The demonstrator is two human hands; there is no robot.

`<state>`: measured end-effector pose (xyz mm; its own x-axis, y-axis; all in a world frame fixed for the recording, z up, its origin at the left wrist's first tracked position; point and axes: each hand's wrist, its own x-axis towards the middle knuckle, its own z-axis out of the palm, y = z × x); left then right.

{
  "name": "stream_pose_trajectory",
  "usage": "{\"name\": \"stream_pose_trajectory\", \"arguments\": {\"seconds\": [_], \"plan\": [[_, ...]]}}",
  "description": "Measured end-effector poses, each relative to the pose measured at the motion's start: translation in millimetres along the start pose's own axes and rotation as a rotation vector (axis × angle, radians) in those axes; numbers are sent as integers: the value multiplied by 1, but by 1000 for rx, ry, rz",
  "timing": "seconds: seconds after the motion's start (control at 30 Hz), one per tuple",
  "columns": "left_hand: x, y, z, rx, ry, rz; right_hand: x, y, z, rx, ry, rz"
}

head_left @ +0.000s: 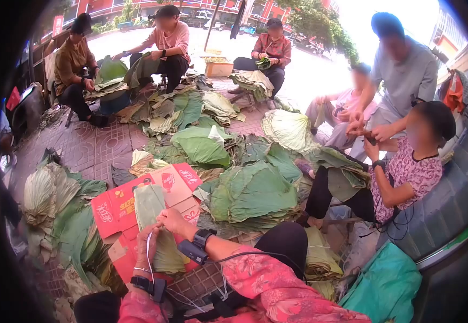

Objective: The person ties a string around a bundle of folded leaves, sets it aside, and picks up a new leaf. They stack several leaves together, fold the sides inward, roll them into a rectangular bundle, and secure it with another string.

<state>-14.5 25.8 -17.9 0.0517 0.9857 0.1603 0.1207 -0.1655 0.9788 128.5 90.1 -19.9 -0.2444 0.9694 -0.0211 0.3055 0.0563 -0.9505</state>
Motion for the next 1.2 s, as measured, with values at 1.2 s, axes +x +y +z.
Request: {"name": "stream_pose_trajectory", "arguments": {"seconds": [1.2], "plan": [[1,11,-5,713,115,473,-51,-39,-6,-161,19,-312]]}}
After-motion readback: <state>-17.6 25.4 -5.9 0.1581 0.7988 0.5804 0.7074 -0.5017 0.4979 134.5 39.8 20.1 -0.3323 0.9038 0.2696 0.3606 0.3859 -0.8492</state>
